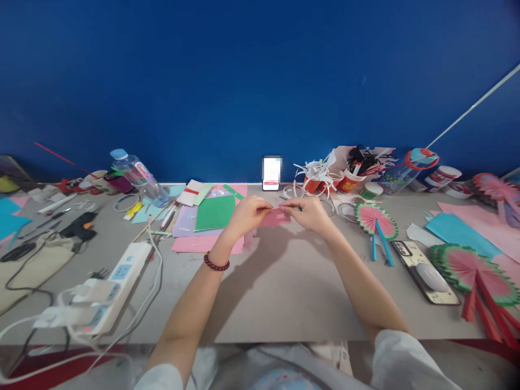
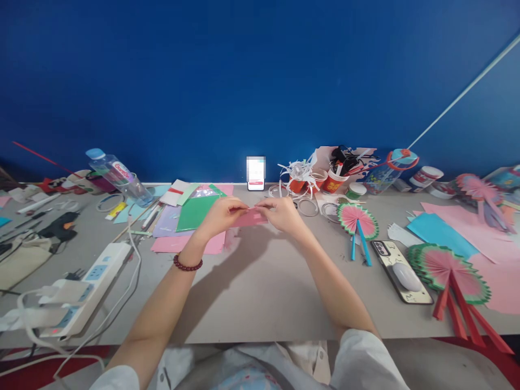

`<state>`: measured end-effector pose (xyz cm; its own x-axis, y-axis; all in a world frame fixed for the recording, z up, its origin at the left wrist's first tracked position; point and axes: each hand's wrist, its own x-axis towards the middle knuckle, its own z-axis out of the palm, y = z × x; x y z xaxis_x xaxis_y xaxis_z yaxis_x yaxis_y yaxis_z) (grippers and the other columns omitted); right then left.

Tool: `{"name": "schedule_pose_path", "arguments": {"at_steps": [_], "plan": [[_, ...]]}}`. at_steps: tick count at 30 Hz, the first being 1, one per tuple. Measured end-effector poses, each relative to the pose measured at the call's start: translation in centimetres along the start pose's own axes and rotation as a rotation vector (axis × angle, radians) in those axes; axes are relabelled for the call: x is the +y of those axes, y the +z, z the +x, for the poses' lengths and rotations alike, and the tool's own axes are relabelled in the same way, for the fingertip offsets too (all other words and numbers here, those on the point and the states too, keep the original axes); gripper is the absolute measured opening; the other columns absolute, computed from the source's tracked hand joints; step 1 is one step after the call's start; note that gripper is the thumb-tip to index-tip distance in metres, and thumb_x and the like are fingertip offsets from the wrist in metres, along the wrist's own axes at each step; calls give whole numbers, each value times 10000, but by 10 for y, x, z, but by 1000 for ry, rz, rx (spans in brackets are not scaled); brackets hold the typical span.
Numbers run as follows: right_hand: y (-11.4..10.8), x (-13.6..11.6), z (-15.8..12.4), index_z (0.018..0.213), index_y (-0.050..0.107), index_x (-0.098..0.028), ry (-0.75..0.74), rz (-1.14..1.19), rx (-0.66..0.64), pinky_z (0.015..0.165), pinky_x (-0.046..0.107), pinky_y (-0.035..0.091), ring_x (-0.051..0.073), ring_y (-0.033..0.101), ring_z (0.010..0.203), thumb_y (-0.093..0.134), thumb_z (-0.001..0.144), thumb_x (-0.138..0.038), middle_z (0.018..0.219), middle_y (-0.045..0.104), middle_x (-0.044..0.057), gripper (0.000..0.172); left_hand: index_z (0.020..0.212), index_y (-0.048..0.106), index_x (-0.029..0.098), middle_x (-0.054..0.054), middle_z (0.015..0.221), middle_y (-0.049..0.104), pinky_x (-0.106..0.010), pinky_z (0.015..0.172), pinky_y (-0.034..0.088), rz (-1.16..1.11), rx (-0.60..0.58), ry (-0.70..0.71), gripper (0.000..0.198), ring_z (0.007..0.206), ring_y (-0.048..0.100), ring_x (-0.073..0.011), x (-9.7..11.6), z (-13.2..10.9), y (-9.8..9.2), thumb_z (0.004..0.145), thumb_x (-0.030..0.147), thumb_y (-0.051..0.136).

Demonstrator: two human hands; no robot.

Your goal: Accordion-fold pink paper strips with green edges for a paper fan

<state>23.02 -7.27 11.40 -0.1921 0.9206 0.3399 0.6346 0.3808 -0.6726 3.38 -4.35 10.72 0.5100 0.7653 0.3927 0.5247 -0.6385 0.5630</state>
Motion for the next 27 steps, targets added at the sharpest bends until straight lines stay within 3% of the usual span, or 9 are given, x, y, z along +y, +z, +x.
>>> {"name": "schedule_pose_path", "arguments": {"at_steps": [4,12,17,21,24,27], "plan": [[3,-6,-3,835,763,-220,-23,-36,40,655,244,485,155,664,670,603,815,-225,775,757,10,161,896,707,209,-29,880,719,-286,737,484,-53,47,48,114,824,630,-161,4,0,6,843,189,608],[5,-2,0,918,763,-230,51,142,135,749,295,531,213,700,838,641,801,-327,931,759,40,195,831,700,193,-34,824,703,-265,685,481,-172,270,38,117,786,623,-147,6,0,12,864,193,587],[6,-3,0,839,769,-219,3,211,204,727,300,542,208,703,802,638,799,-319,856,763,40,170,792,684,178,-39,785,687,-253,672,505,-311,304,79,86,755,626,-142,4,2,13,840,216,624],[11,-9,-3,791,763,-213,-125,113,272,722,319,540,203,694,749,645,802,-288,794,755,50,141,908,686,189,-48,864,697,-272,733,516,-297,302,118,103,799,633,-147,5,2,17,810,215,666],[14,-10,-3,827,761,-227,-168,108,268,754,338,540,208,697,789,625,821,-269,841,758,49,143,969,689,207,-54,905,704,-283,741,517,-272,319,148,147,825,639,-153,5,1,20,828,211,647],[16,-6,-1,956,742,-231,-104,211,228,736,331,555,210,702,828,641,808,-286,919,755,47,188,981,698,215,-50,906,709,-272,729,516,-267,384,141,156,825,641,-145,4,2,19,857,195,606]]}}
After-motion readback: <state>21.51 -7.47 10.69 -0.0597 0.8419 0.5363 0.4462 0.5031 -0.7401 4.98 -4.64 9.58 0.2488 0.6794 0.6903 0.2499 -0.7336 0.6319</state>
